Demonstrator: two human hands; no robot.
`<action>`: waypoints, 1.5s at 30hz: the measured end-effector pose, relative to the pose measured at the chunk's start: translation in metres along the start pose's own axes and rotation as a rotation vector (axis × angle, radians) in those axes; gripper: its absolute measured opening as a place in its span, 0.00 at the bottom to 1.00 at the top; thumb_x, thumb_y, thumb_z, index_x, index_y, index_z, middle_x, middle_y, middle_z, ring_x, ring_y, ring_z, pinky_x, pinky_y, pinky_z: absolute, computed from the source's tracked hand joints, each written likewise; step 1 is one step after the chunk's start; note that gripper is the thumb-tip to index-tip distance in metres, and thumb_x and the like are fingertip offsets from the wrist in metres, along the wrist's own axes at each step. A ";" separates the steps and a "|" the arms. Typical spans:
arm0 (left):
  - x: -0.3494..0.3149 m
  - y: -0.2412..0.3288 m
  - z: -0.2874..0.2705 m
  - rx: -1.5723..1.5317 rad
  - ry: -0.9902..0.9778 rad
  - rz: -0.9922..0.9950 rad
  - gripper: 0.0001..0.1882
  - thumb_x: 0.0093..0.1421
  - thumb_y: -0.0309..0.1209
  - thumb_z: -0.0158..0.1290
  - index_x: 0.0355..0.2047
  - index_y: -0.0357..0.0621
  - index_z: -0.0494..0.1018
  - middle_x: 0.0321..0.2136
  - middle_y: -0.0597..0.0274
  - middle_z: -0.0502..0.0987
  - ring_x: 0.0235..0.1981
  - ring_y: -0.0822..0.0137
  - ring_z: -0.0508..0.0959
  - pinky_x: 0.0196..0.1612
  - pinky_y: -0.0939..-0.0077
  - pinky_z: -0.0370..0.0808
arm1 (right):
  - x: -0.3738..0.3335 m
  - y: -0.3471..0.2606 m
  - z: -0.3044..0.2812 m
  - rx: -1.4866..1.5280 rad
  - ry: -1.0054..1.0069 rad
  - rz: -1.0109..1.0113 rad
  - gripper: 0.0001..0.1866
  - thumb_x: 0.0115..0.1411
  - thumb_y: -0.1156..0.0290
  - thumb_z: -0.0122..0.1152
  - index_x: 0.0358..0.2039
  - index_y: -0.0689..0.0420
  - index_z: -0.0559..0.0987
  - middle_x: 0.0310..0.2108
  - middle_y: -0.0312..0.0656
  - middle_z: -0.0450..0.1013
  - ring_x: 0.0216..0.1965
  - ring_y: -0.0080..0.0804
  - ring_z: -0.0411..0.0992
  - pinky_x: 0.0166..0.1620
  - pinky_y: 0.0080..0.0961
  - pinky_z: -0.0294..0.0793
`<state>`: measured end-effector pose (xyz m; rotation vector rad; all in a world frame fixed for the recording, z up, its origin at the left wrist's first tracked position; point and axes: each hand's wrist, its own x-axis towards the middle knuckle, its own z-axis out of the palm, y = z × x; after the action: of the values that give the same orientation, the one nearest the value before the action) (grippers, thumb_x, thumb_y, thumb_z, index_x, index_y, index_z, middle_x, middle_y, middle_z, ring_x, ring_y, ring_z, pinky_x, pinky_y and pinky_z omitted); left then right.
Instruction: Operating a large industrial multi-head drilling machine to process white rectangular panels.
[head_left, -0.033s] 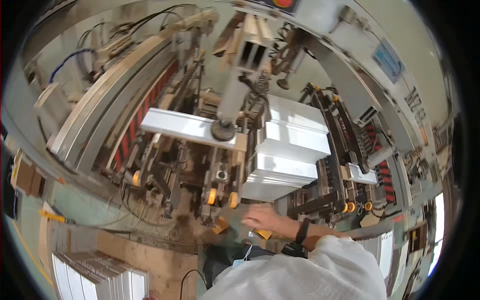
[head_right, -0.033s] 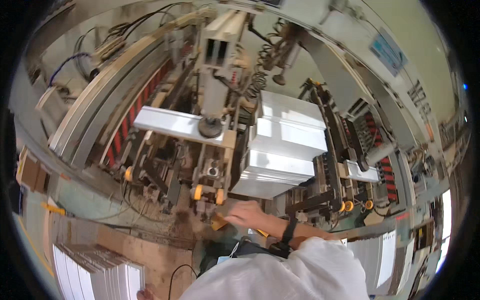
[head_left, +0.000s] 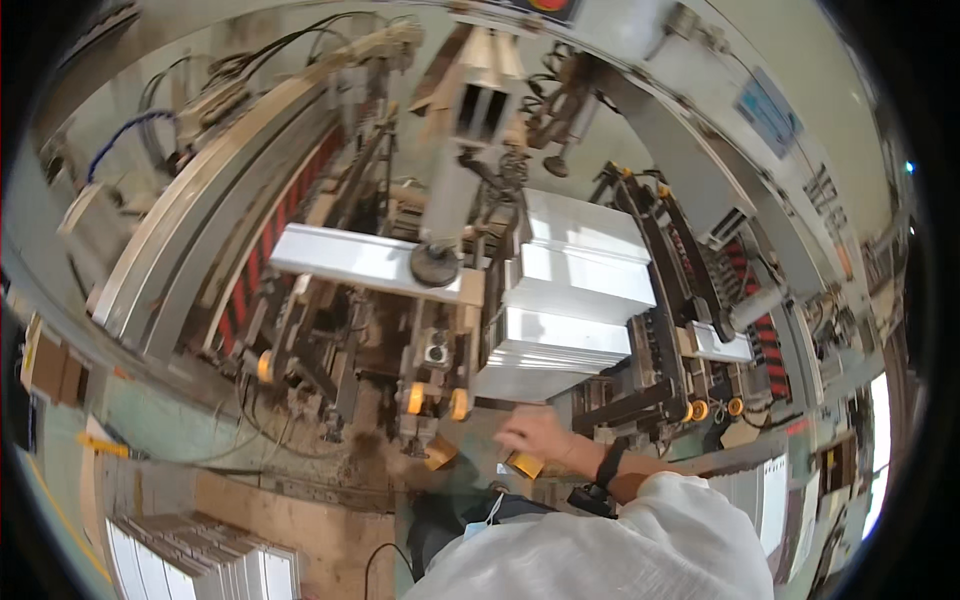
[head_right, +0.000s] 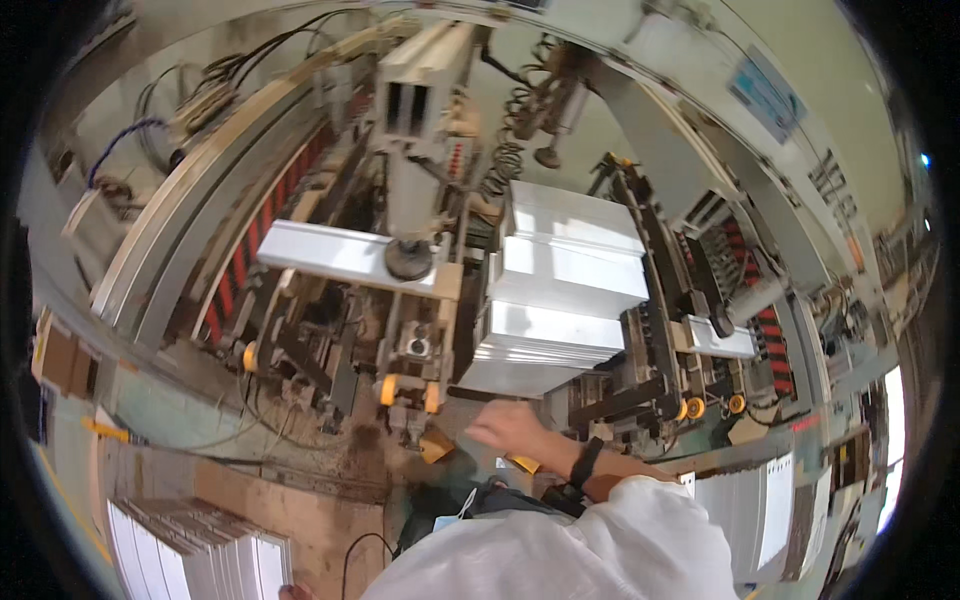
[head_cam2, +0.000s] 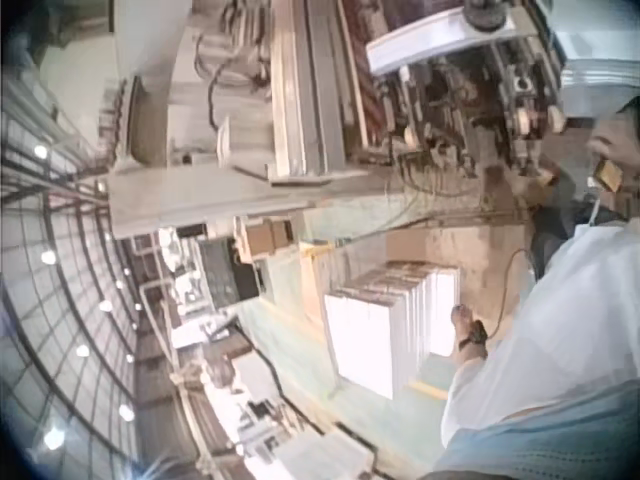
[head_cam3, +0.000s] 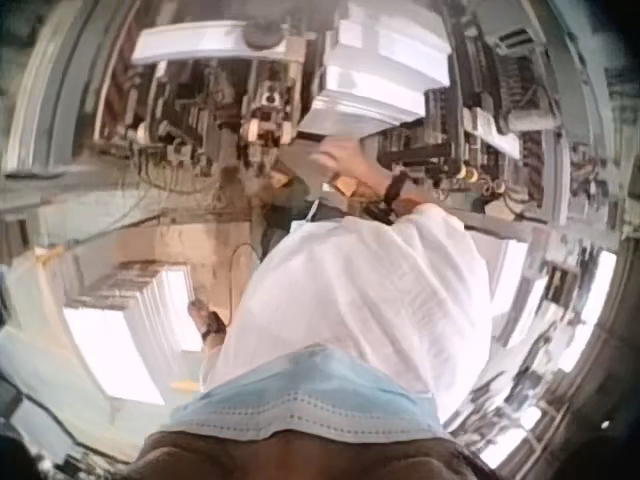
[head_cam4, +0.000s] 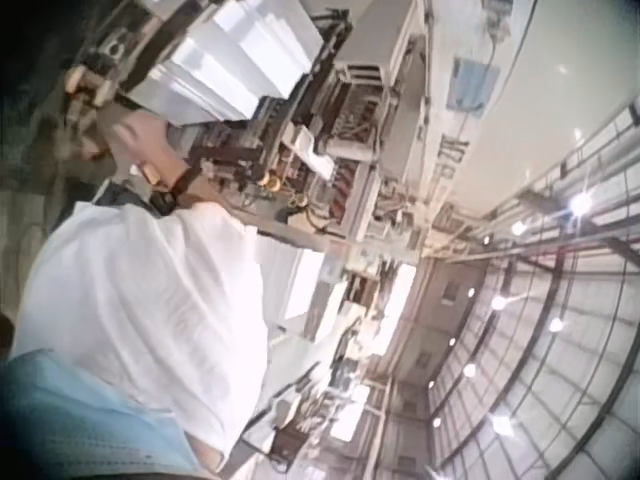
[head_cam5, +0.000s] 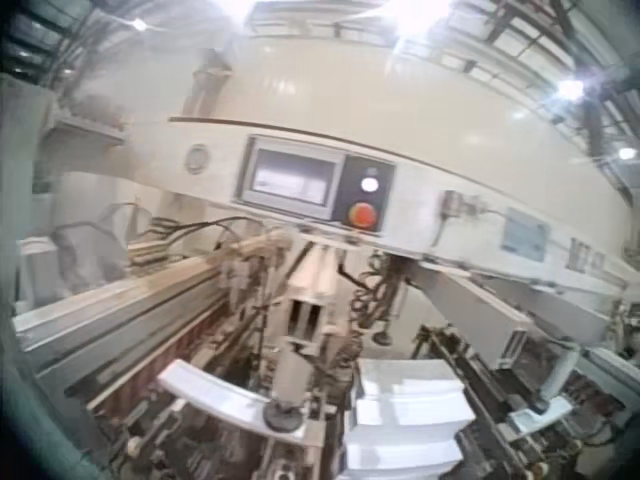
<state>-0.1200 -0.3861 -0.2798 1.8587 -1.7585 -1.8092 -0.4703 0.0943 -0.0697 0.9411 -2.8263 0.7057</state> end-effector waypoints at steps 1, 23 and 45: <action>-0.012 0.014 0.011 -0.043 -0.046 -0.050 0.17 0.56 0.38 0.50 0.26 0.33 0.66 0.16 0.60 0.67 0.21 0.63 0.72 0.22 0.70 0.70 | -0.016 0.023 -0.005 -0.069 -0.037 0.195 0.11 0.45 0.65 0.65 0.27 0.56 0.76 0.27 0.42 0.72 0.32 0.42 0.71 0.35 0.35 0.70; -0.364 0.181 0.480 0.457 -1.432 0.373 0.12 0.60 0.32 0.47 0.40 0.37 0.66 0.28 0.60 0.72 0.30 0.69 0.74 0.32 0.79 0.71 | -0.110 0.259 -0.062 -0.214 0.126 0.766 0.39 0.44 0.71 0.63 0.57 0.46 0.58 0.58 0.53 0.49 0.57 0.58 0.50 0.55 0.47 0.56; -0.556 0.154 0.543 0.898 -1.133 2.565 0.42 0.42 0.49 0.60 0.54 0.43 0.59 0.45 0.40 0.64 0.44 0.46 0.66 0.48 0.59 0.64 | -0.370 0.200 -0.268 1.365 0.846 0.769 0.23 0.63 0.55 0.40 0.40 0.62 0.75 0.33 0.41 0.73 0.33 0.26 0.71 0.37 0.24 0.70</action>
<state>-0.4316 0.2789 0.0178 -1.9088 -2.1976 -0.3248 -0.3067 0.5586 0.0087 -0.5237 -1.5658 2.4211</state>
